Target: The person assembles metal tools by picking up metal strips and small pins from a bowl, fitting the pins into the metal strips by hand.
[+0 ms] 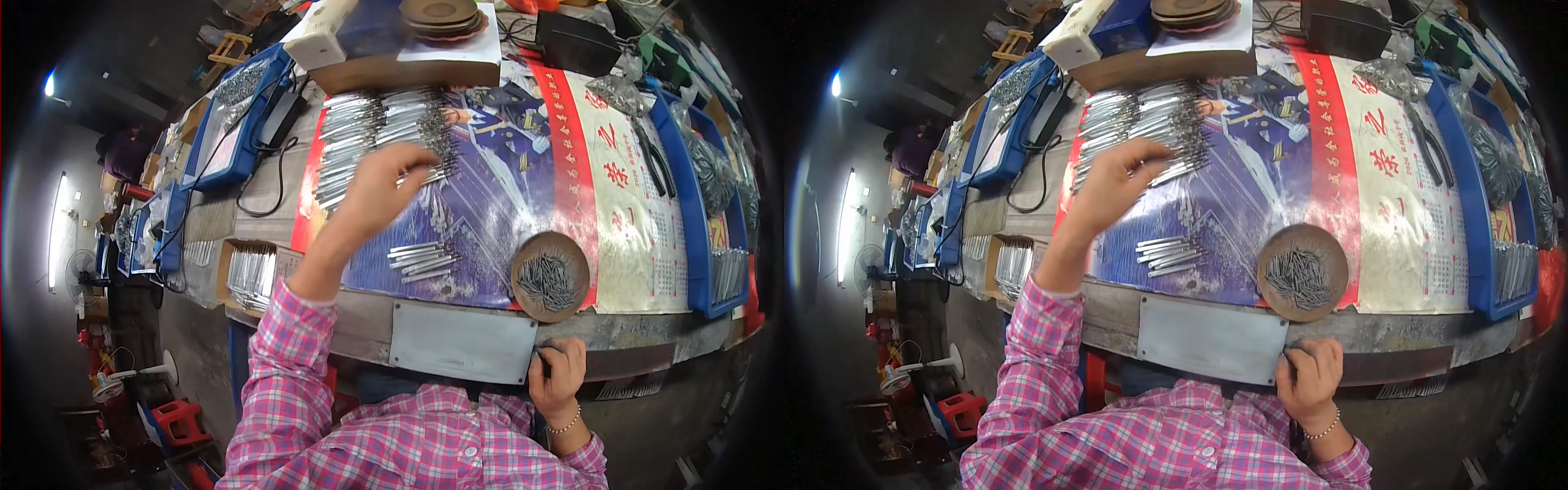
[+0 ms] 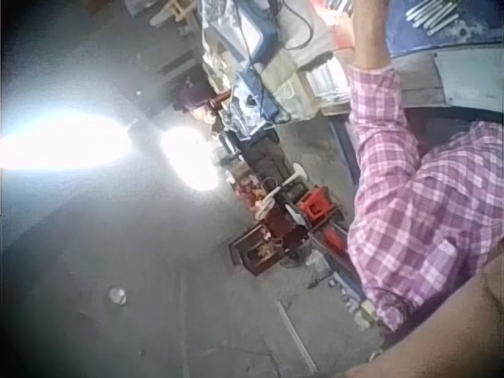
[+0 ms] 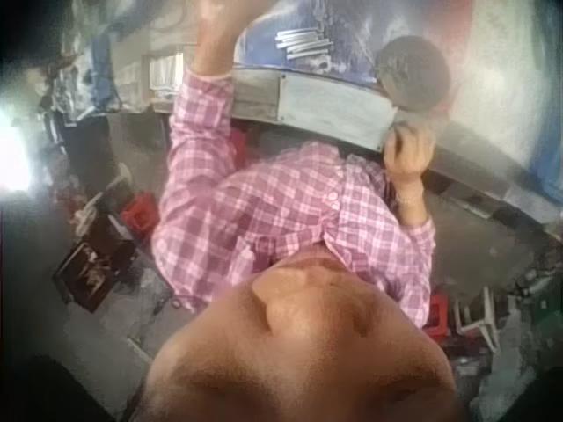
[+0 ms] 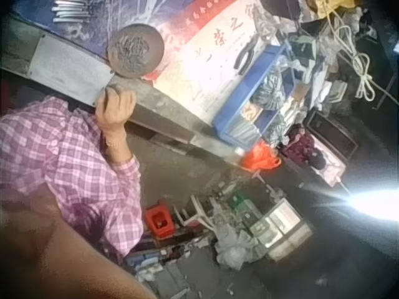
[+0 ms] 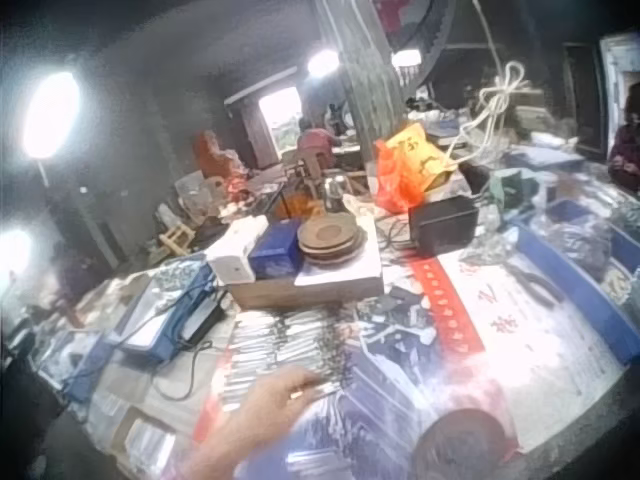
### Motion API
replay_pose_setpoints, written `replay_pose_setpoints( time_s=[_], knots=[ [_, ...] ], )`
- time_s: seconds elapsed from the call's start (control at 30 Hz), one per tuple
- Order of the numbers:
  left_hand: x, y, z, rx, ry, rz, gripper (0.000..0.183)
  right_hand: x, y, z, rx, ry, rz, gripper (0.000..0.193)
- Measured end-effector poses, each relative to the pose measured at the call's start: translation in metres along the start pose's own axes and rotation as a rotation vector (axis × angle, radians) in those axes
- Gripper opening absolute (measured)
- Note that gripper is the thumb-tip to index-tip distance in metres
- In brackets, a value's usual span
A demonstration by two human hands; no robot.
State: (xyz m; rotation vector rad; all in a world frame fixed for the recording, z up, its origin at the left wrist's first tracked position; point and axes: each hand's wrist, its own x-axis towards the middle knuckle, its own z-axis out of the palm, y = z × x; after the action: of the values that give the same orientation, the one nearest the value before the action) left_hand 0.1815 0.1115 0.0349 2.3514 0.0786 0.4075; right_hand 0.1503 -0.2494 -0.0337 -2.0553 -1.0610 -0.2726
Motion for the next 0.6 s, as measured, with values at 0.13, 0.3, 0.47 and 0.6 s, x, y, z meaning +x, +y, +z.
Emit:
replay_pose_setpoints(
  time_s=[0.13, 0.3, 0.47, 0.6],
  knots=[
    [-0.056, 0.002, 0.017, 0.196, -0.134, 0.026, 0.023, 0.003, 0.0, 0.003, 0.017, 0.002, -0.024, 0.018],
    [-0.074, 0.006, 0.023, 0.351, -0.281, 0.007, 0.023, 0.002, -0.003, 0.002, -0.008, 0.028, -0.016, 0.018],
    [-0.069, -0.006, 0.028, 0.301, -0.312, 0.04, 0.022, 0.001, -0.006, 0.001, -0.045, 0.062, -0.006, 0.017],
    [-0.055, -0.009, 0.015, 0.088, -0.538, -0.181, 0.018, -0.001, -0.005, 0.004, -0.072, 0.076, -0.009, 0.017]
  ],
)
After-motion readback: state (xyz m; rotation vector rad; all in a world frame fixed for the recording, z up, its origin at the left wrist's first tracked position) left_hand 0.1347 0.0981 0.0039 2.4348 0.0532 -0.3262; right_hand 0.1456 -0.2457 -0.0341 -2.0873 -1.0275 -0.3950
